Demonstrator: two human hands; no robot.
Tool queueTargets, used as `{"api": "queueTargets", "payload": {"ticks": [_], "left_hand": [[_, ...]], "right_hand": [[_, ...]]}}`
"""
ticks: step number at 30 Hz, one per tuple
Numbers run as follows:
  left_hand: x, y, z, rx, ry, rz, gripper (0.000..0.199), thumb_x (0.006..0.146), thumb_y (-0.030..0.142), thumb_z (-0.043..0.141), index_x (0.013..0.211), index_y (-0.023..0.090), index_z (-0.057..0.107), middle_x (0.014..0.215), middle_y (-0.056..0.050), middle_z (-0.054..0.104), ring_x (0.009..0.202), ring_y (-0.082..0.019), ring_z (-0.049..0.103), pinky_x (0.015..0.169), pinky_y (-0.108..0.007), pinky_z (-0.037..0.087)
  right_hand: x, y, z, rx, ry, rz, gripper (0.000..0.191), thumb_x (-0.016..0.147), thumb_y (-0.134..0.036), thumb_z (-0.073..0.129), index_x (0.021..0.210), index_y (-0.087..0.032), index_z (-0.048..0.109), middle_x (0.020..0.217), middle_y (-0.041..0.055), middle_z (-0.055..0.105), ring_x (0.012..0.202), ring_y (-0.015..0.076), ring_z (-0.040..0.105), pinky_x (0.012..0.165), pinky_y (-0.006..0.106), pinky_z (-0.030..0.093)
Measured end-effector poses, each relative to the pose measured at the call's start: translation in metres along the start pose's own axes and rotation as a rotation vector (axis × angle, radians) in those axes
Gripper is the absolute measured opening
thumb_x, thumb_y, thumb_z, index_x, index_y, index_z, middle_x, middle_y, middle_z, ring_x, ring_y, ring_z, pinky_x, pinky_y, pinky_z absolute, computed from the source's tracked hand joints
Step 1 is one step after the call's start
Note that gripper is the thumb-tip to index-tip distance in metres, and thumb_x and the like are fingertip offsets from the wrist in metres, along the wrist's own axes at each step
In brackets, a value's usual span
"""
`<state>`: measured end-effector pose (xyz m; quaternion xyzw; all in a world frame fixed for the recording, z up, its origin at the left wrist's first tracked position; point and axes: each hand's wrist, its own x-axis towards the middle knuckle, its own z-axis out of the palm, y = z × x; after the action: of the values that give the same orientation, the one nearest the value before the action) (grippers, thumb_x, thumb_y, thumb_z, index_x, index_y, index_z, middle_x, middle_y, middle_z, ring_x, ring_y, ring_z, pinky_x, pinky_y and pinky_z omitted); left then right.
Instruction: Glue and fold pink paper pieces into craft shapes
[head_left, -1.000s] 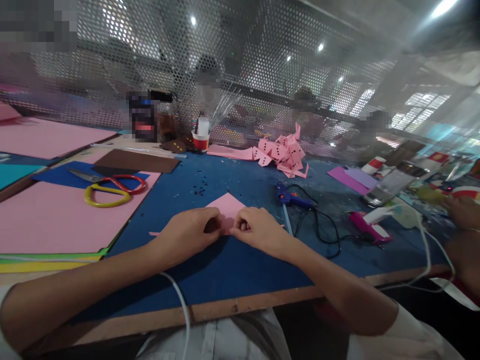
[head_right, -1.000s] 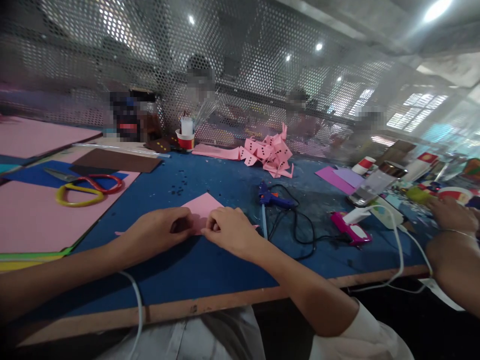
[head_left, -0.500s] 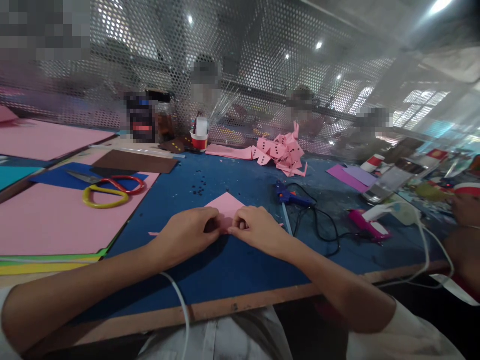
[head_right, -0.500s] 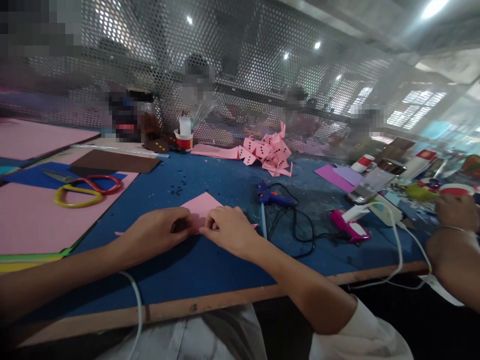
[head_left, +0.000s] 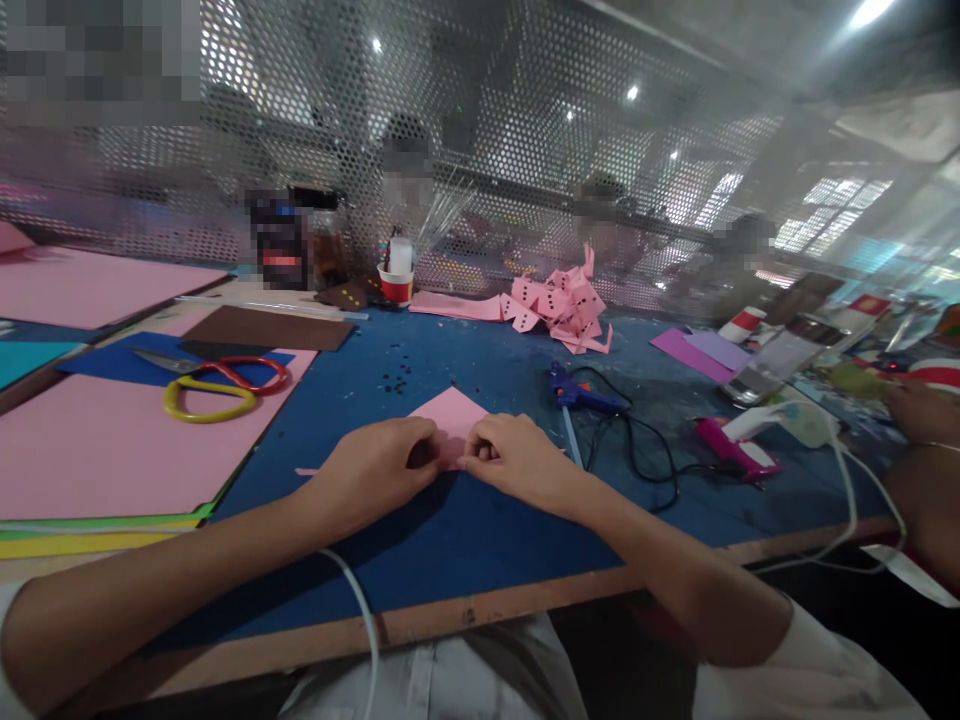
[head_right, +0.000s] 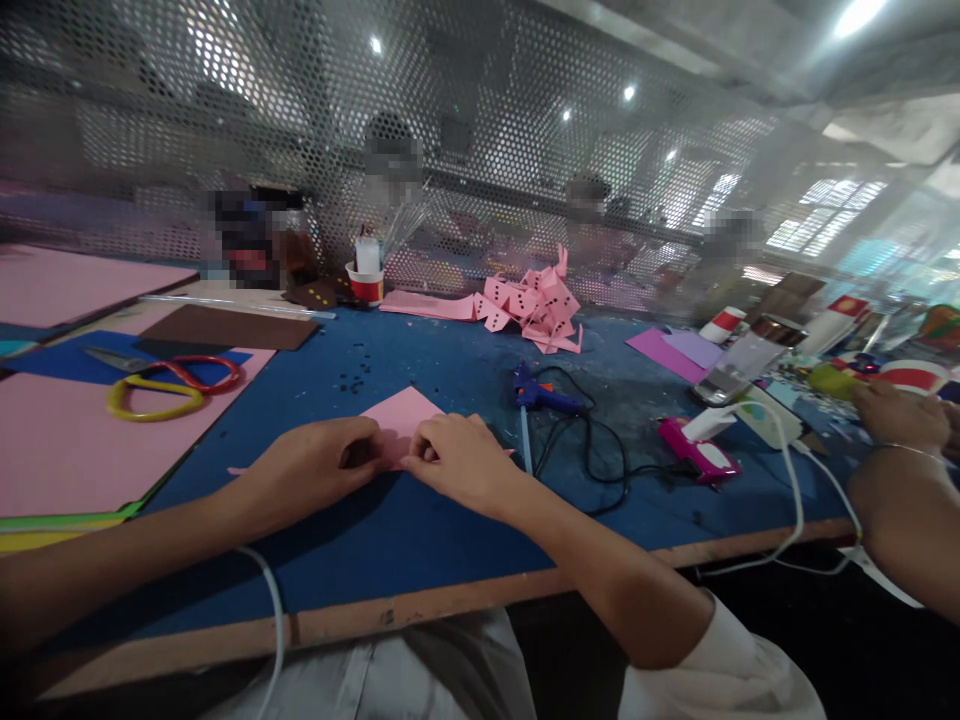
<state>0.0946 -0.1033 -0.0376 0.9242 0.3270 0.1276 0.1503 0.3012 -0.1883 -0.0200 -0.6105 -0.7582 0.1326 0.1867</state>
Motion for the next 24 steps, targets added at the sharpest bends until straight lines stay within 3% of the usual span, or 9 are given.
{"api": "queueTargets", "payload": {"ticks": [13, 24], "left_hand": [[0.0007, -0.0010, 0.0005, -0.011, -0.002, -0.001, 0.015, 0.089, 0.033, 0.056, 0.078, 0.023, 0.056, 0.075, -0.001, 0.064, 0.065, -0.018, 0.056, 0.060, -0.029, 0.029], [0.0017, -0.0041, 0.0027, -0.003, 0.002, -0.004, 0.015, 0.089, 0.033, 0.057, 0.078, 0.023, 0.056, 0.075, 0.000, 0.065, 0.065, -0.018, 0.056, 0.060, -0.028, 0.030]], "right_hand": [[-0.0017, 0.0026, -0.0008, 0.055, -0.005, 0.020, 0.016, 0.092, -0.033, 0.073, 0.084, -0.019, 0.070, 0.086, -0.0019, 0.071, 0.079, 0.0135, 0.060, 0.074, 0.029, 0.034], [-0.0028, -0.0008, -0.0004, 0.020, 0.018, 0.019, 0.007, 0.088, -0.022, 0.069, 0.082, -0.020, 0.067, 0.085, -0.0020, 0.070, 0.080, 0.0140, 0.058, 0.076, 0.030, 0.033]]}}
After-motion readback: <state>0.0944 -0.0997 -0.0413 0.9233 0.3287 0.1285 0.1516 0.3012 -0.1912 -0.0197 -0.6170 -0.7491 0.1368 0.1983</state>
